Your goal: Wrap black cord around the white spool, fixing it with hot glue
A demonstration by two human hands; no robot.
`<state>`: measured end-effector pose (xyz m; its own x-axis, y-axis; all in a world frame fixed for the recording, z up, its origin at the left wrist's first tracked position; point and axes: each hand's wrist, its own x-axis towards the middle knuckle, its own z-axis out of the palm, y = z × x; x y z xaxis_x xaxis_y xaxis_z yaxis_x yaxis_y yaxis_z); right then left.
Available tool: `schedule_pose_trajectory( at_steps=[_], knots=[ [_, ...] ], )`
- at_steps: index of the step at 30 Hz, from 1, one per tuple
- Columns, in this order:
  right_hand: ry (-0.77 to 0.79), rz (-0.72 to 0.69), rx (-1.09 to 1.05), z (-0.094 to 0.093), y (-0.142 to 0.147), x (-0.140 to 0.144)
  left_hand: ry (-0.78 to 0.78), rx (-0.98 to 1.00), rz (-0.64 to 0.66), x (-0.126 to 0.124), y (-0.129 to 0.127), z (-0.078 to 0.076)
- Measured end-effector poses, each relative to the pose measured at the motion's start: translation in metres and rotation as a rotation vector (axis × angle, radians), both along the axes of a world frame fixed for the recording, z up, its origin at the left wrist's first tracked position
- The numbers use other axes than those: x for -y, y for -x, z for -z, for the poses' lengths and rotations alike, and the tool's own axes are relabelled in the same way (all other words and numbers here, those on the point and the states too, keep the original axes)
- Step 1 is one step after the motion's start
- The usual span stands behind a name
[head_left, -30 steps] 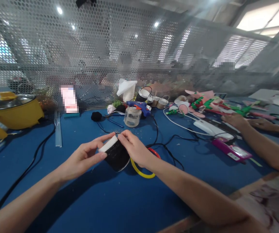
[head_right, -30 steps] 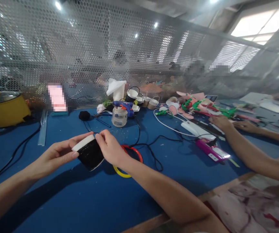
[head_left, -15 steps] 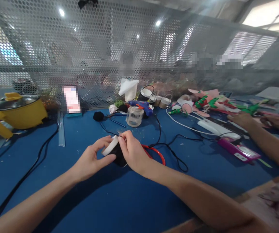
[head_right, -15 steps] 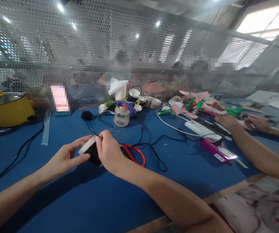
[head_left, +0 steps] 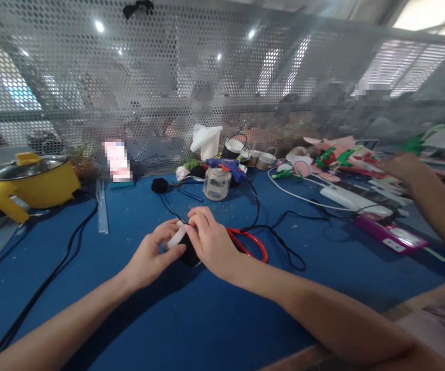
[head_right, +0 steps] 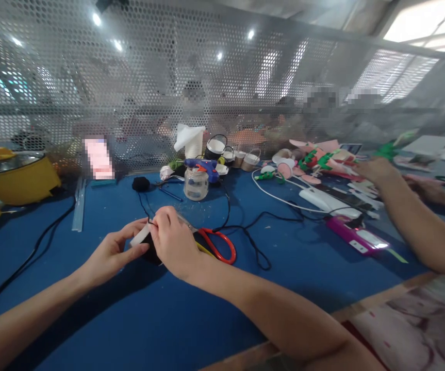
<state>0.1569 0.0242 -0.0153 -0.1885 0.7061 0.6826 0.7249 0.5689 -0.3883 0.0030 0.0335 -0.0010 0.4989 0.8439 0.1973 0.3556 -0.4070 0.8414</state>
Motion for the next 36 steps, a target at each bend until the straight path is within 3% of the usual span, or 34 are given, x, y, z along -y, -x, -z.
schedule_pose_trajectory(
  at_steps=[15, 36],
  knots=[
    [0.166, -0.019, -0.075, 0.0031, -0.001, -0.0021, 0.038, -0.015, -0.044, -0.0029, 0.0003, 0.0053],
    [0.184, -0.091, -0.148, 0.0066, -0.0033, -0.004, 0.123, -0.025, -0.079, -0.0033, -0.0002, 0.0019]
  ],
)
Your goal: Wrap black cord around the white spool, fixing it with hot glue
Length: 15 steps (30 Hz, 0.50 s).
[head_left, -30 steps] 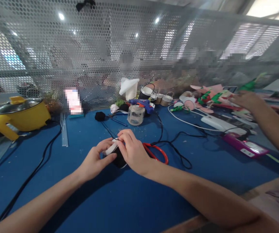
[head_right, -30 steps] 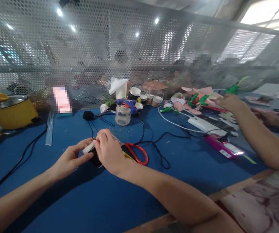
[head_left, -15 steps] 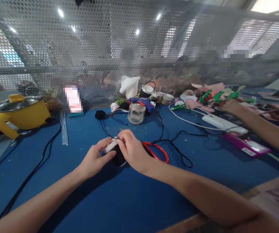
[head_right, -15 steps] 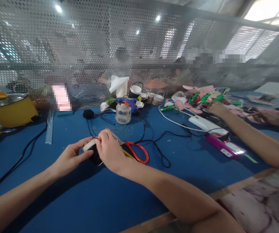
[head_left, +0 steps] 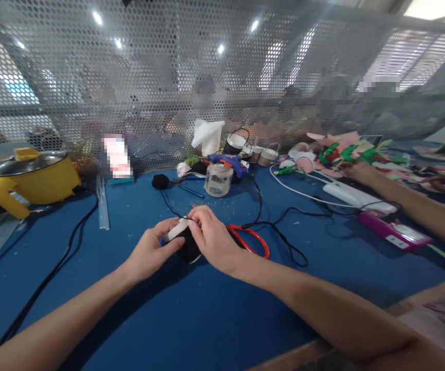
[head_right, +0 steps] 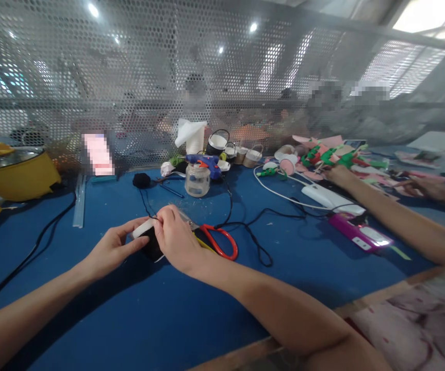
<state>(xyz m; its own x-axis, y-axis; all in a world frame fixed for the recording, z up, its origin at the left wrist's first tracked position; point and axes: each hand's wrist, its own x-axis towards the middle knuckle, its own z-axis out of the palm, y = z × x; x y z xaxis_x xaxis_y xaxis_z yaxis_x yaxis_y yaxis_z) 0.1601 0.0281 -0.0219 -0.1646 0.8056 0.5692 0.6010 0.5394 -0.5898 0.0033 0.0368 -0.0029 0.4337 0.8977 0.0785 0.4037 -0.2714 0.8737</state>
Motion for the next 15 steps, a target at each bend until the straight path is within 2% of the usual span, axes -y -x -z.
schedule_pose_trajectory(
  at_steps=[15],
  knots=[
    [-0.006, 0.029, 0.032, 0.0024, 0.0042, -0.0009, 0.042, 0.073, 0.051, 0.0011, -0.0007, 0.002]
  ],
)
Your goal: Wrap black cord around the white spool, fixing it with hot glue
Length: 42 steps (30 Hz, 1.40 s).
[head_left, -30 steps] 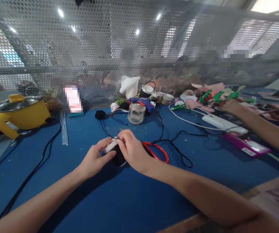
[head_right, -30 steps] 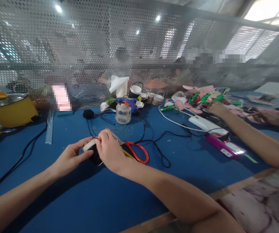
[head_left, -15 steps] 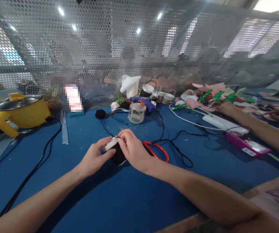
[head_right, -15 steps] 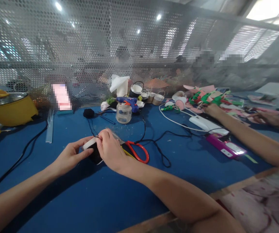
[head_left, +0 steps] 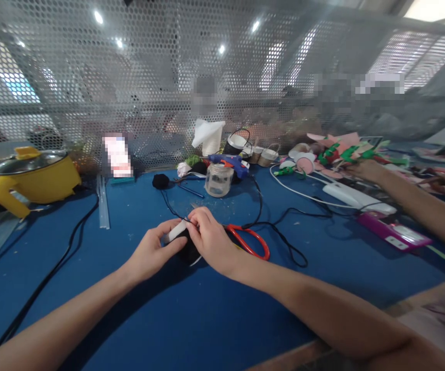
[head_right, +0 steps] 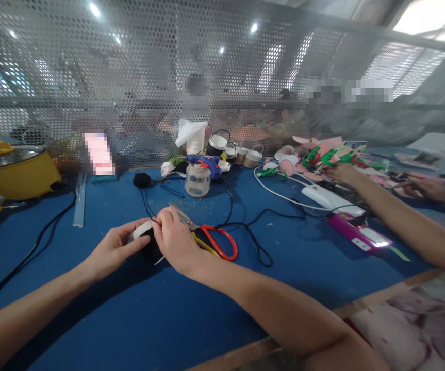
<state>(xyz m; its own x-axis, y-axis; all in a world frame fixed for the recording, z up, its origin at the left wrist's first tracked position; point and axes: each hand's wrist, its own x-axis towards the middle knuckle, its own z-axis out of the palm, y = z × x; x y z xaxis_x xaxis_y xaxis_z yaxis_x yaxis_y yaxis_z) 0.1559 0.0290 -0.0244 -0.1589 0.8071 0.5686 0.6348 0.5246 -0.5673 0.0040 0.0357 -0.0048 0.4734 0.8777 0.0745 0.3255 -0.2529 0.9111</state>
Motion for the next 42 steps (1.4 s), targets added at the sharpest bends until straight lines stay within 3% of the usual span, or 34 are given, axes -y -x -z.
schedule_pose_trajectory(
  at_steps=[16, 24, 31, 37, 42],
  knots=[
    [-0.127, 0.045, 0.128, 0.001, 0.009, 0.008, -0.008, 0.052, -0.033, 0.006, -0.002, -0.003],
    [-0.102, -0.061, -0.067, -0.005, 0.001, 0.003, -0.092, 0.071, 0.004, 0.007, -0.001, -0.005],
    [0.287, -0.151, -0.254, -0.031, -0.005, -0.024, -0.083, 0.072, -0.02, 0.009, -0.001, -0.003],
    [0.286, -0.165, -0.037, -0.064, 0.028, -0.063, -0.125, 0.067, 0.022, 0.011, -0.002, -0.005],
    [0.296, -0.209, 0.181, -0.071, 0.064, -0.074, -0.105, 0.097, 0.029, 0.012, -0.003, 0.0]
  ],
)
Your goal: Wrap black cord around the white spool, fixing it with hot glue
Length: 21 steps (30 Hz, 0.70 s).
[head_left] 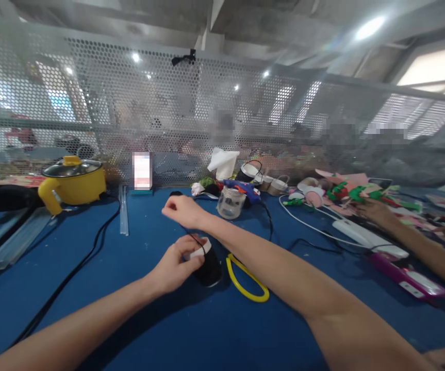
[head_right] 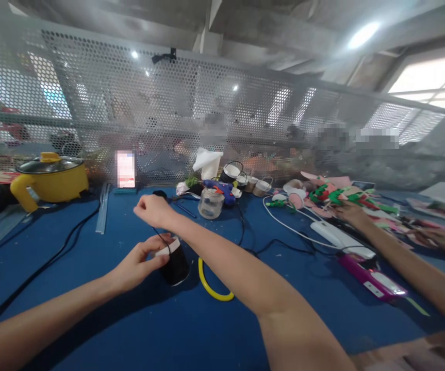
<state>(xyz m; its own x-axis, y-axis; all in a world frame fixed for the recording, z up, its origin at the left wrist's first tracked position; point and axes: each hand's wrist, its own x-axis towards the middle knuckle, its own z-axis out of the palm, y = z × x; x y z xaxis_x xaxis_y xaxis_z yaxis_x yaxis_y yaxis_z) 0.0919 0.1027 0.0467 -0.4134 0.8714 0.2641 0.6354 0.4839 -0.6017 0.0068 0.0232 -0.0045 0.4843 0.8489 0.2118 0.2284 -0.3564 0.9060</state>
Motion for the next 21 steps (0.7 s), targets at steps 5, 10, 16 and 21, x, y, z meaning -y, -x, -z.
schedule_pose_trajectory(
  at_steps=[5, 10, 16, 21],
  knots=[
    [0.01, 0.004, 0.185, -0.017, -0.018, -0.004, -0.017, 0.006, -0.023, -0.001, 0.0, 0.005],
    [-0.147, 0.406, 0.18, -0.046, -0.088, -0.015, 0.003, -0.036, -0.036, -0.002, 0.0, 0.004],
    [-0.027, 0.75, 0.132, -0.03, -0.149, -0.024, 0.002, -0.042, -0.004, -0.004, 0.001, 0.003],
    [0.286, 0.728, -0.066, -0.01, -0.16, -0.027, -0.005, -0.072, 0.0, -0.006, 0.002, 0.0]
  ],
)
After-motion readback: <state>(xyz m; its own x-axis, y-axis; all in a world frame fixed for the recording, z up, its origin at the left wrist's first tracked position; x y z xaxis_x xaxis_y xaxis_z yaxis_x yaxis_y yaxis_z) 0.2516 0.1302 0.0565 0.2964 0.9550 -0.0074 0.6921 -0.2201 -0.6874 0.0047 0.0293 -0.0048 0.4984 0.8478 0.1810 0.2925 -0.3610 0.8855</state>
